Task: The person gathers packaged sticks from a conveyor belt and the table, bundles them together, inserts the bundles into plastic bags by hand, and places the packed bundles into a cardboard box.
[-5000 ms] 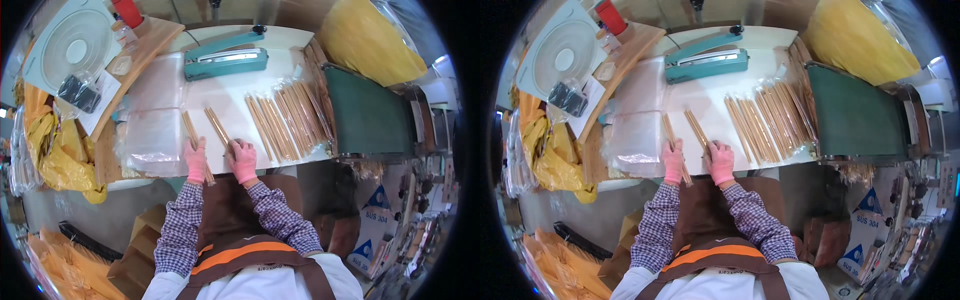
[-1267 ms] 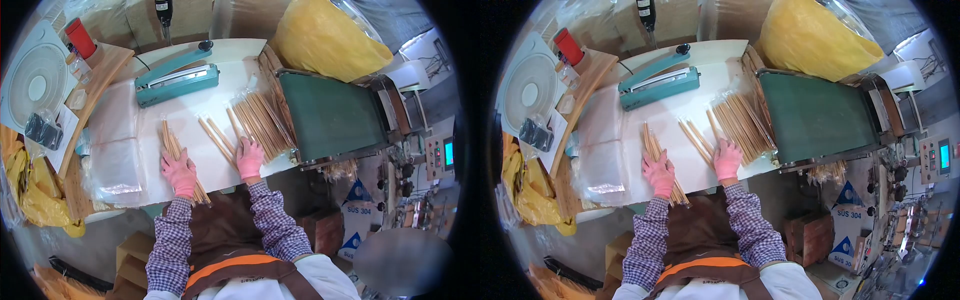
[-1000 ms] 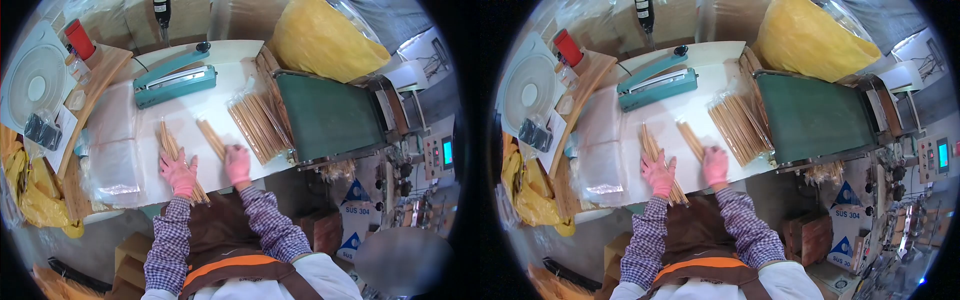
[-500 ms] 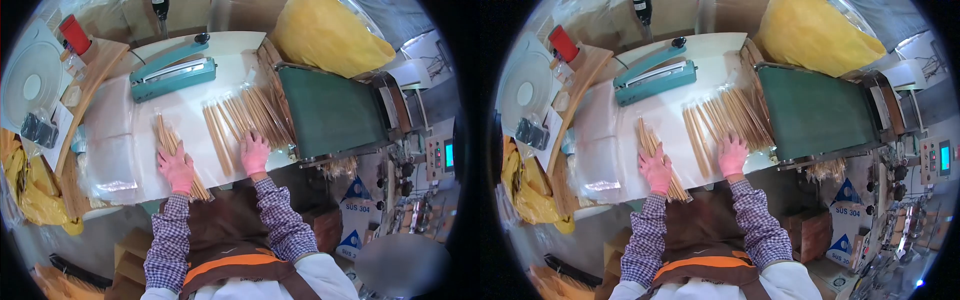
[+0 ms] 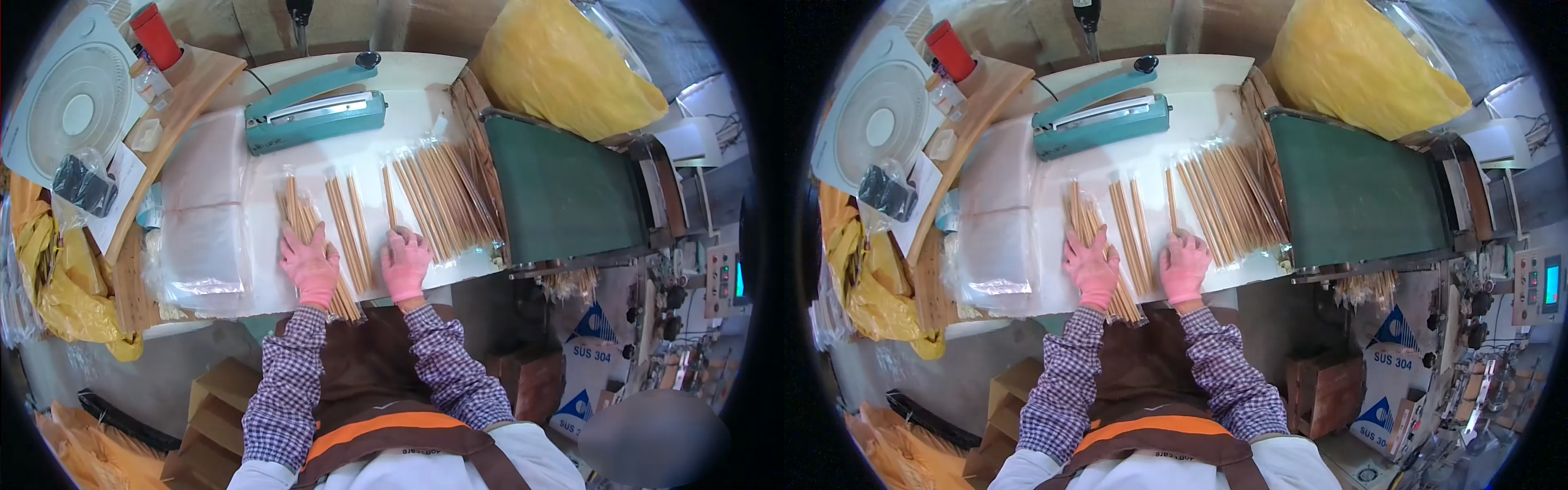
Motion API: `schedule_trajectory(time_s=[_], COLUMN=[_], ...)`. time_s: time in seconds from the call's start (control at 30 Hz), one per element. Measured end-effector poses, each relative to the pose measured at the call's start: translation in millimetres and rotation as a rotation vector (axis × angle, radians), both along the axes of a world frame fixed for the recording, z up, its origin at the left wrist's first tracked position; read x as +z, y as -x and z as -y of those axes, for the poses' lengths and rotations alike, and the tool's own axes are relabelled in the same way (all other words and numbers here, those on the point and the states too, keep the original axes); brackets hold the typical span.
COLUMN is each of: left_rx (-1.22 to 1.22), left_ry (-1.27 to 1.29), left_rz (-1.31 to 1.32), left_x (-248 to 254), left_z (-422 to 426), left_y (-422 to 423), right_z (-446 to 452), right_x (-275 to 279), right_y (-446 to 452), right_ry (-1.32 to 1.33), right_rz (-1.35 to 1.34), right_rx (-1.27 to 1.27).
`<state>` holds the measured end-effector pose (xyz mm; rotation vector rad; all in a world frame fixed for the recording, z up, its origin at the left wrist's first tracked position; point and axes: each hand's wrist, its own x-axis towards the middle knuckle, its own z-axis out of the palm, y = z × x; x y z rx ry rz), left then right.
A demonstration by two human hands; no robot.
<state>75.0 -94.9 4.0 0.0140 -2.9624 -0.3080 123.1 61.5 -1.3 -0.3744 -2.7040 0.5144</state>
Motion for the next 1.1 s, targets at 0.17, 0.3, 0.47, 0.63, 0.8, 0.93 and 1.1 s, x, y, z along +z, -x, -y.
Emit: schedule_trajectory(time_s=[0.17,0.3,0.47,0.63,0.8,0.93,1.1], left_rx=[-0.026,0.032,0.074,0.067,0.056,0.072,0.059], left_ry=[0.0,-0.08,-0.031,0.066,0.1,0.102,0.083], left_rz=[0.019,0.065,0.129,0.068,0.034,0.09,0.066], left_x=[-2,12,25,-2,-10,-11,-6], left_z=[4,-5,-21,-6,-5,-5,-4], left_y=[0,3,8,9,9,11,9], right_z=[7,19,42,-7,-38,-30,-23], right_x=[-2,-11,-7,2,0,-17,-3], right_y=[2,0,-3,8,11,10,10], right_ry=[-0.051,-0.023,0.1,-0.165,-0.077,-0.164,-0.071], right_rz=[0.066,0.098,0.114,0.117,0.09,0.03,0.095], right_rx=[-0.07,-0.068,-0.004,-0.186,-0.202,-0.138,-0.196])
